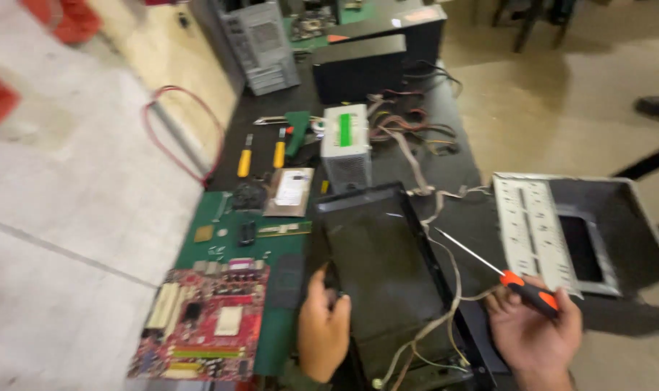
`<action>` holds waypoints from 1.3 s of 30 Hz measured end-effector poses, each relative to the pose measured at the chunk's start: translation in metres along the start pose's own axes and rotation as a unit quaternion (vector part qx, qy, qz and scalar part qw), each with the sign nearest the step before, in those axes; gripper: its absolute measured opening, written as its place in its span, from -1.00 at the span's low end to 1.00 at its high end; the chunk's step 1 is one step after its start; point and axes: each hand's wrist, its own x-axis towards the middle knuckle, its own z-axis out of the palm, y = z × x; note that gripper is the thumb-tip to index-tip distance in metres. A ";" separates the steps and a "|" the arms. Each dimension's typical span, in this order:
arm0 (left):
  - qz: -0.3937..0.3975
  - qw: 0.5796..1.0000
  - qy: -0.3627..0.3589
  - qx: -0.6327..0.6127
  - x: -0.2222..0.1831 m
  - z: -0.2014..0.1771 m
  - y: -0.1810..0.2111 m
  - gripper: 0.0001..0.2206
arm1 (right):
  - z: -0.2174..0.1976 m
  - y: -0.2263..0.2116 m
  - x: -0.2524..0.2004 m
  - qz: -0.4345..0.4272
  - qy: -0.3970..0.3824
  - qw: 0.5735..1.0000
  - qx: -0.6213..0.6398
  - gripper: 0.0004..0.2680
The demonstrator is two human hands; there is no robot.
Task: Disassembling a computer power supply unit and inspecting internal components including the cooling fan on a repair bench.
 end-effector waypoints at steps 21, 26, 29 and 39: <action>0.164 0.870 -0.260 -0.386 0.068 0.169 0.255 -0.65 | -0.121 -0.052 -0.107 -0.075 0.131 0.965 0.214 -0.74; 0.130 0.933 -0.292 -0.165 0.060 0.223 0.294 -0.37 | -0.129 -0.037 -0.123 -0.040 0.055 0.967 0.246 -0.85; 0.108 0.942 -0.307 -0.080 0.061 0.268 0.281 -0.59 | -0.146 -0.034 -0.122 -0.040 0.062 0.953 0.293 -0.88; 0.036 0.913 -0.397 0.085 0.075 0.394 0.193 -0.73 | -0.158 -0.031 -0.112 -0.026 -0.048 0.952 0.302 -0.83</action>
